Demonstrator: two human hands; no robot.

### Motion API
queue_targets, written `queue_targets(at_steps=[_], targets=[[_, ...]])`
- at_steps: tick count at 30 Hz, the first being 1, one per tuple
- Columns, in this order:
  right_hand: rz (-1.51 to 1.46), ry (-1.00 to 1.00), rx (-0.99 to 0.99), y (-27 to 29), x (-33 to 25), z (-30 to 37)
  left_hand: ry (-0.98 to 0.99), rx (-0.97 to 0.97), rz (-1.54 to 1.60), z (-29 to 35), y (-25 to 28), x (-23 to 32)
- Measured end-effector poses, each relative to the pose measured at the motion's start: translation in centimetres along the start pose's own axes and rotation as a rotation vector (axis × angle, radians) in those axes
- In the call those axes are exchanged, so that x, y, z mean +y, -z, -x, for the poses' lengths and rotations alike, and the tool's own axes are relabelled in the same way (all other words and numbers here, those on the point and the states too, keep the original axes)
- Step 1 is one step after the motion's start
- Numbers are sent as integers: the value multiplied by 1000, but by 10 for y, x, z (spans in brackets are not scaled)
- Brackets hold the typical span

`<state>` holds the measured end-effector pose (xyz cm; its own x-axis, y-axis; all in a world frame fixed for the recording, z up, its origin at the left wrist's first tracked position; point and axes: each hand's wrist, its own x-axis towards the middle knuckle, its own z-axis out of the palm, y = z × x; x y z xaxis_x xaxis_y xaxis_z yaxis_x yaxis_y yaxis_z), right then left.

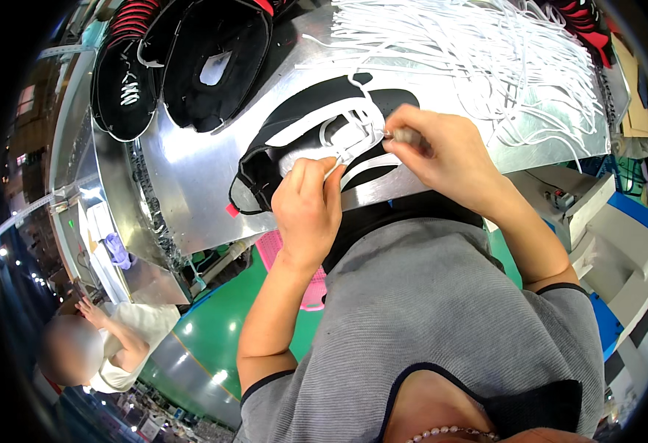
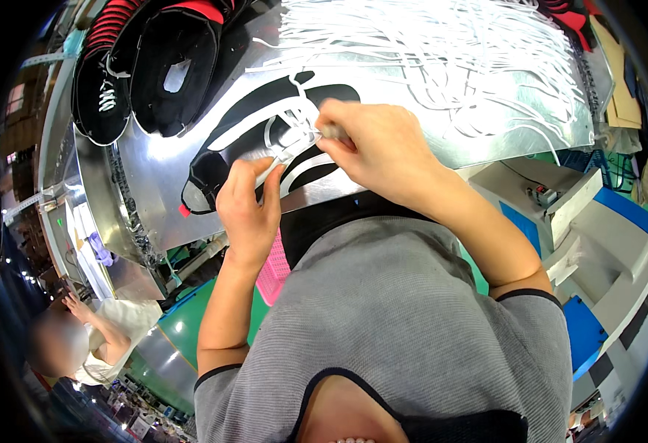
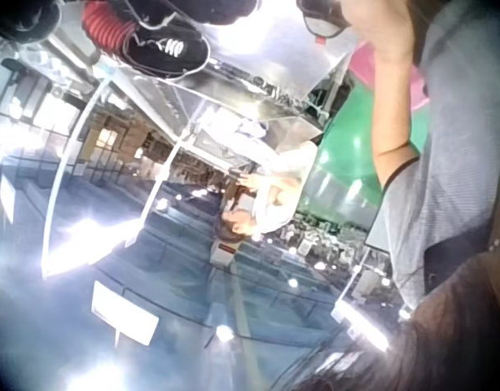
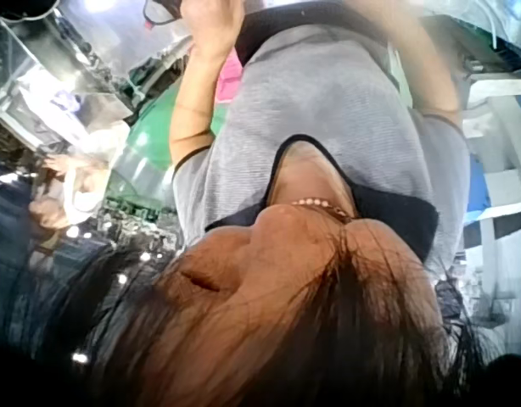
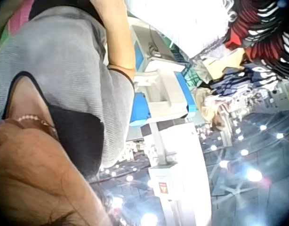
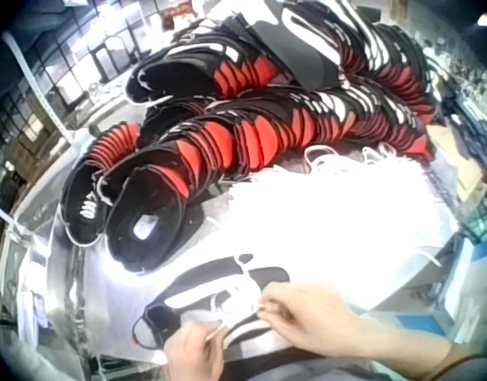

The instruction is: The person laces a black and white sneaker on a metal table, pulling white laces through eyelets and tying them before placing the shoe on a stack.

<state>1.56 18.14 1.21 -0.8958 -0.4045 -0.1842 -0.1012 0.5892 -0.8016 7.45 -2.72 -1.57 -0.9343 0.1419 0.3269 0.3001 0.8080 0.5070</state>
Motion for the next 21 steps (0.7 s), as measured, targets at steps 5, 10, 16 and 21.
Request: queue_targets(at_steps=[5, 10, 16, 21], targets=[[114, 412, -145, -29, -11, -38, -198, 24, -60, 5, -1, -4], [-48, 280, -235, -22, -4, -42, -239, 71, 0, 5, -4, -2], [-777, 281, 87, 6, -22, -50, -130, -55, 79, 2, 3, -2], [-592, 191, -75, -14, -16, -64, 57, -99, 298, -2, 11, -2]])
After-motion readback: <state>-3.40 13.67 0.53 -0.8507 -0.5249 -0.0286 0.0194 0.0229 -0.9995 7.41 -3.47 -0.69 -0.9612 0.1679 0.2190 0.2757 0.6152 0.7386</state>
